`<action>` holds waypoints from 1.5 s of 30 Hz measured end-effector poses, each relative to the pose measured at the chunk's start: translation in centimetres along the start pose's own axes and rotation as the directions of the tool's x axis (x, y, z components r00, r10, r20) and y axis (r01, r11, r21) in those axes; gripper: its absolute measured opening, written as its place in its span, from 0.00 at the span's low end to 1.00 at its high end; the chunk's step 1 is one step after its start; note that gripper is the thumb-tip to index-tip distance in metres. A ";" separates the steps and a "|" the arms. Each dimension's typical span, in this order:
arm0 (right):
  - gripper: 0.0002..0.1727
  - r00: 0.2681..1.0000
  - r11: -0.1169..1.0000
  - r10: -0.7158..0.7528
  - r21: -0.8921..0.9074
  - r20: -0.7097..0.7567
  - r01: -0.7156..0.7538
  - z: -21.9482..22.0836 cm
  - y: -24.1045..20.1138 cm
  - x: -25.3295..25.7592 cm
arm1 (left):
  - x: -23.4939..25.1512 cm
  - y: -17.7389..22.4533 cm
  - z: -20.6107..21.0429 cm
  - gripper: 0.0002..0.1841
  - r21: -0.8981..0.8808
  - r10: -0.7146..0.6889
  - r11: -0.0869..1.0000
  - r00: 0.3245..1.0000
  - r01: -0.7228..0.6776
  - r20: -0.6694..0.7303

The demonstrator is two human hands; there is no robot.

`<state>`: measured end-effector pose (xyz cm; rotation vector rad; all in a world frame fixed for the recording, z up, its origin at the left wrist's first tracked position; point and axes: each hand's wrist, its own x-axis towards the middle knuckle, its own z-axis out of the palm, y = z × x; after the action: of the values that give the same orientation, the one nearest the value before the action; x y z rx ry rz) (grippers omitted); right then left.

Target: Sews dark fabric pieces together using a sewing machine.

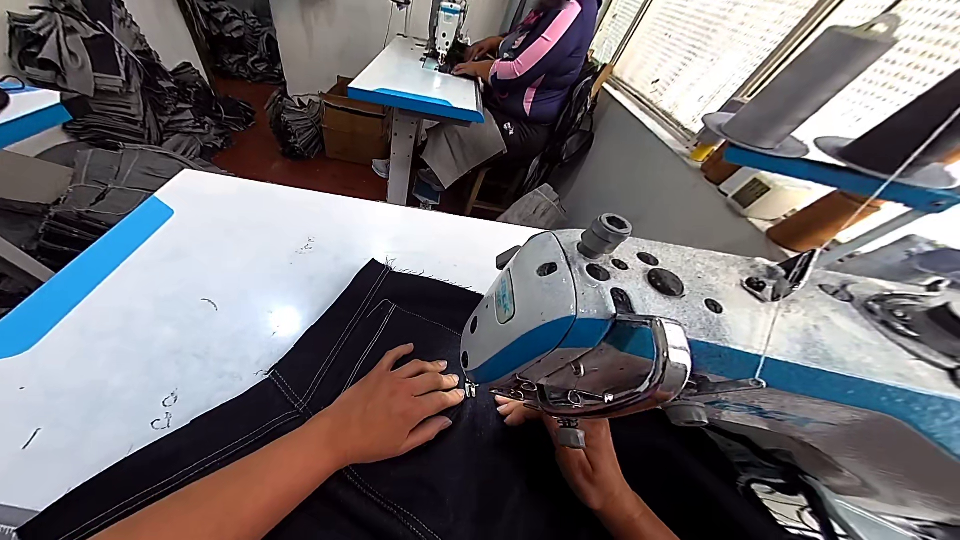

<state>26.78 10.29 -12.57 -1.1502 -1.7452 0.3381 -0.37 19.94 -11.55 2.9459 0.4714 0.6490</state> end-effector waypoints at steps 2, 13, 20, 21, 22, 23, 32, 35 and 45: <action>0.35 1.000 1.000 -0.002 0.026 0.006 0.002 0.0 0.1 0.0 | 0.0 0.0 0.0 0.21 0.006 0.000 1.000 1.000 0.000 0.001; 0.38 1.000 0.999 -0.024 0.031 -0.013 0.024 0.0 0.2 0.1 | 0.0 -0.2 0.0 0.20 0.020 0.007 1.000 1.000 -0.007 -0.005; 0.38 0.999 0.999 -0.047 0.000 -0.006 0.047 -0.2 0.2 0.3 | 0.3 -0.6 0.0 0.19 0.037 0.033 0.999 0.999 -0.032 -0.029; 0.37 0.999 0.999 -0.044 -0.003 -0.010 0.044 -0.2 0.2 0.3 | 0.3 -0.6 0.0 0.19 0.037 0.035 0.999 0.999 -0.034 -0.029; 0.37 0.999 0.999 -0.043 -0.008 -0.015 0.043 -0.1 0.1 0.3 | 0.3 -0.7 0.0 0.19 0.036 0.035 0.999 0.999 -0.035 -0.027; 0.37 0.999 0.999 -0.040 -0.016 -0.021 0.039 -0.1 0.1 0.3 | 0.3 -0.7 -0.1 0.19 0.035 0.035 0.999 0.999 -0.034 -0.028; 0.35 1.000 0.999 -0.012 -0.035 -0.026 0.011 0.1 0.1 0.4 | 0.3 -0.6 -0.1 0.19 0.039 0.036 0.999 0.999 -0.034 -0.032; 0.33 1.000 0.999 -0.008 -0.044 -0.028 0.006 0.1 0.0 0.4 | 0.4 -0.6 -0.2 0.20 0.043 0.033 0.999 0.999 -0.032 -0.024; 0.32 0.999 0.988 -0.015 -0.151 0.051 0.023 -1.5 -1.5 0.6 | 0.6 -0.7 -0.2 0.21 0.017 0.012 1.000 1.000 -0.012 0.021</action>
<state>27.24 9.65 -10.50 -1.2416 -1.8501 0.2268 -0.14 20.77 -11.29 2.9710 0.4602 0.6177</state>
